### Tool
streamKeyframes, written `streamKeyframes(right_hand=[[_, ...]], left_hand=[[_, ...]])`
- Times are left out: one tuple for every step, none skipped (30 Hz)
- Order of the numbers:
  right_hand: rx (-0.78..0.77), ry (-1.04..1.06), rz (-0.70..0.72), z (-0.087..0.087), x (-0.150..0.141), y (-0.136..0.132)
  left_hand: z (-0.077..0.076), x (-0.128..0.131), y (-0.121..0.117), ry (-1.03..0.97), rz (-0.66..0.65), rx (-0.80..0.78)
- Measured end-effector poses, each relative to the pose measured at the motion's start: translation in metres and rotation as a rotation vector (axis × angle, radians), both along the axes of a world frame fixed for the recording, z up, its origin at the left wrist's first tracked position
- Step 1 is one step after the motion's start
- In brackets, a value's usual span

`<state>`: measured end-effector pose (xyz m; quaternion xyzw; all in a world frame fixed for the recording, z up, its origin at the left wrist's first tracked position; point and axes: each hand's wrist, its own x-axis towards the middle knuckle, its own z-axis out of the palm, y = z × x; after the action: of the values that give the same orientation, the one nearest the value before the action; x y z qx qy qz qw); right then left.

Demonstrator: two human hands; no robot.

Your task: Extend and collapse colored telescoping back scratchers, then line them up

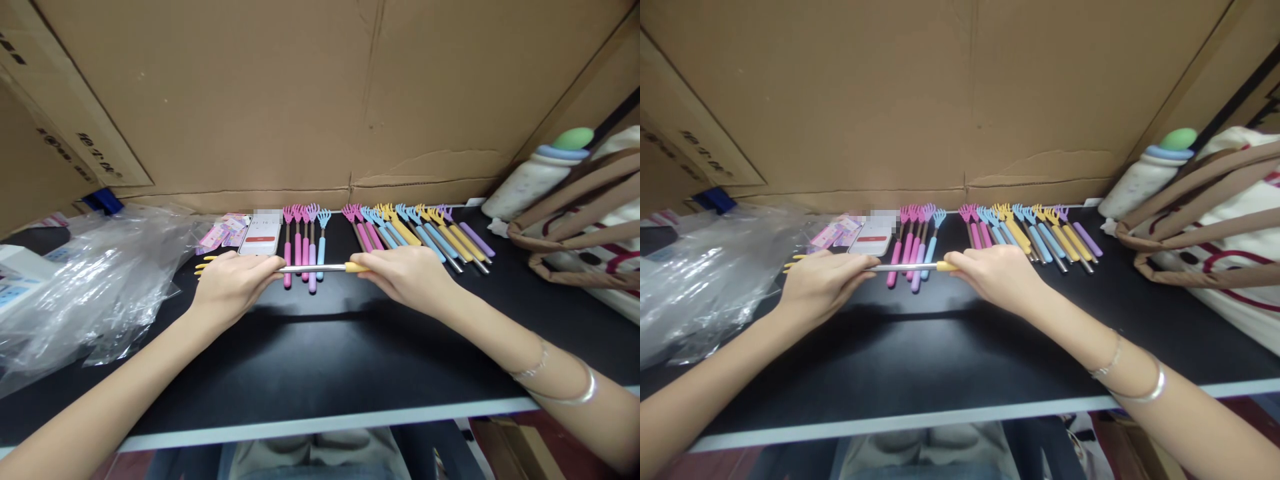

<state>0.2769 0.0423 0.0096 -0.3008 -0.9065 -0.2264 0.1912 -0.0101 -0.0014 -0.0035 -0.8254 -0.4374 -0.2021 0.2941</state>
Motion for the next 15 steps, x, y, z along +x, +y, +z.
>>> streamKeyframes(right_hand=[[-0.005,-0.002,0.002,-0.0003,0.0,-0.0001],[-0.01,-0.002,0.004,-0.0006,0.0,0.0],[-0.016,-0.001,0.007,-0.001,-0.0001,0.0001],[-0.021,-0.002,0.009,-0.0013,-0.0002,0.0004],[-0.024,-0.001,0.011,-0.0017,-0.0003,0.0008],[-0.025,0.0,0.012,-0.002,-0.0004,0.0012],[-0.025,0.003,0.014,-0.0022,-0.0005,0.0015],[-0.024,0.006,0.014,-0.0024,-0.0006,0.0018],[-0.024,0.01,0.015,-0.0025,-0.0007,0.002],[-0.025,0.013,0.015,-0.0025,-0.0008,0.0021],[-0.028,0.013,0.015,-0.0024,-0.0009,0.0021],[-0.03,0.012,0.015,-0.0023,-0.001,0.002],[-0.031,0.009,0.016,-0.0022,-0.0011,0.002],[-0.031,0.007,0.018,-0.0021,-0.0012,0.0019],[-0.031,0.004,0.021,-0.002,-0.0013,0.0019]], left_hand=[[-0.0002,0.0,0.0002,0.001,0.003,-0.005],[-0.0004,0.0001,0.0005,0.001,0.003,-0.009],[-0.0006,0.0001,0.0006,0.002,0.002,-0.011],[-0.0008,0.0002,0.0008,0.001,0.0,-0.012],[-0.0009,0.0003,0.0009,0.001,-0.001,-0.014],[-0.0011,0.0003,0.0009,0.0,-0.001,-0.016],[-0.0012,0.0004,0.0009,-0.001,-0.001,-0.018],[-0.0014,0.0005,0.0009,0.0,0.002,-0.025],[-0.0015,0.0005,0.0009,0.002,0.006,-0.031],[-0.0017,0.0006,0.0008,0.003,0.008,-0.036],[-0.0018,0.0008,0.0007,0.004,0.009,-0.041],[-0.0018,0.001,0.0006,0.004,0.009,-0.042],[-0.0018,0.0013,0.0005,0.003,0.008,-0.041],[-0.0017,0.0016,0.0004,0.002,0.005,-0.04],[-0.0016,0.002,0.0002,-0.001,0.002,-0.036]])
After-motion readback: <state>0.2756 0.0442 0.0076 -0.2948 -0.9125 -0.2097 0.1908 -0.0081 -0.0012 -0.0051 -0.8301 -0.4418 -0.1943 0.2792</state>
